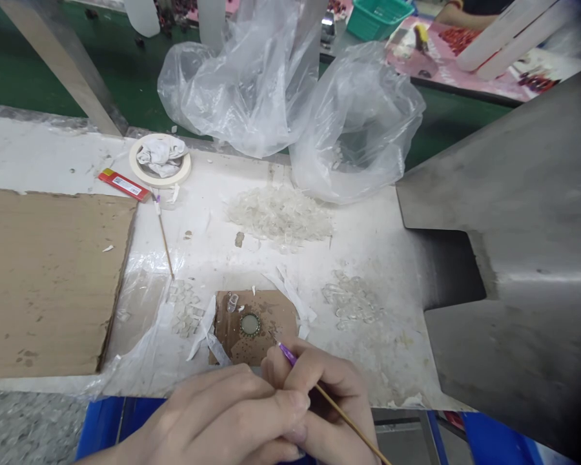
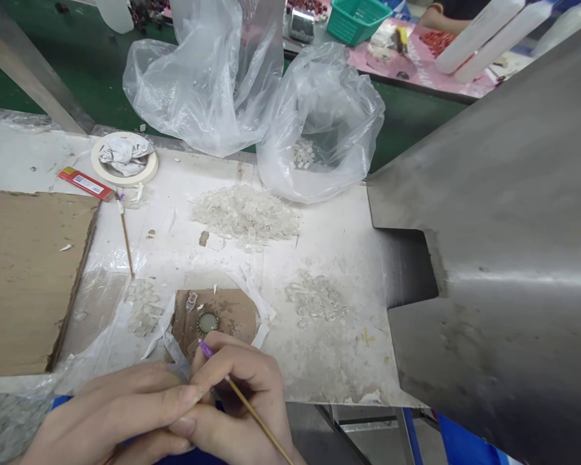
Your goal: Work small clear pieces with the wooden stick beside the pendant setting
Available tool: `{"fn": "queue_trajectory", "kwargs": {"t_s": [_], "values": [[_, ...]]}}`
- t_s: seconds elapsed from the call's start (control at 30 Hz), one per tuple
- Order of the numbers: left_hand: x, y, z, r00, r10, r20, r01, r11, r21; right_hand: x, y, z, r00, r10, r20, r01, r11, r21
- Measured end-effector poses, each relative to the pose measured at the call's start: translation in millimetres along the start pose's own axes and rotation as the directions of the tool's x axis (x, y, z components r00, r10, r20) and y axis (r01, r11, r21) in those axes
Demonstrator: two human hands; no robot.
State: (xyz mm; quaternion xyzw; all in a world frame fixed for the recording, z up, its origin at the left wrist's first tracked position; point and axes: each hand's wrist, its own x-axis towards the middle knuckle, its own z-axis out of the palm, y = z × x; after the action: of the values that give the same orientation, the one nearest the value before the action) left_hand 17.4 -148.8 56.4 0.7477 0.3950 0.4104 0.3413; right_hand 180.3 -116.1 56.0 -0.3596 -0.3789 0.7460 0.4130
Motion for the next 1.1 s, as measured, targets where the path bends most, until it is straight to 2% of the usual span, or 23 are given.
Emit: {"fn": "queue_trajectory", "kwargs": {"t_s": [0.1,0.23,0.4,0.5,0.63,0.8,0.87,0.93,0.97,1.03,1.1], "values": [[2,1,3.1,0.999,0.015,-0.037,-0.013,0.999,0.041,-1,-1,0,1.000,0.011,0.015,-0.011,1.000,0.004],[8,2,4.8,0.994,0.036,-0.105,-0.040,0.999,-0.036,-4,2,-2,0.999,0.035,0.003,-0.035,0.999,0.016],[15,0,3.3,0.987,-0.127,-0.095,0.112,0.983,-0.144,-10,10,-4,0.998,0.051,-0.042,-0.049,0.998,0.047],[16,-1,3.4,0.971,-0.220,-0.095,0.194,0.954,-0.228,-11,13,-5,1.000,-0.008,-0.029,0.010,0.996,0.091],[9,-3,7.9,0.940,-0.330,-0.087,0.276,0.885,-0.374,-7,14,-5,0.996,-0.092,-0.020,0.092,0.996,-0.004],[-2,-7,16.8,0.954,-0.270,-0.131,0.120,0.743,-0.658,-4,13,-5,0.991,-0.128,0.037,0.127,0.991,0.030],[-3,-4,16.6,0.950,-0.291,-0.113,0.131,0.699,-0.703,-4,15,-7,0.989,-0.135,0.053,0.133,0.990,0.045],[-3,1,13.0,0.911,-0.395,-0.114,0.202,0.671,-0.714,-3,16,-13,0.983,-0.177,0.047,0.177,0.984,-0.010],[-3,5,10.2,0.876,-0.463,-0.136,0.240,0.662,-0.710,-3,18,-17,0.979,-0.199,0.034,0.201,0.979,-0.044],[-2,9,4.1,0.779,-0.588,-0.219,0.313,0.667,-0.676,-2,20,-26,0.973,-0.229,-0.001,0.225,0.958,-0.175],[-2,9,-1.2,0.699,-0.640,-0.320,0.372,0.707,-0.601,-1,23,-34,0.971,-0.235,-0.033,0.203,0.894,-0.398]]}}
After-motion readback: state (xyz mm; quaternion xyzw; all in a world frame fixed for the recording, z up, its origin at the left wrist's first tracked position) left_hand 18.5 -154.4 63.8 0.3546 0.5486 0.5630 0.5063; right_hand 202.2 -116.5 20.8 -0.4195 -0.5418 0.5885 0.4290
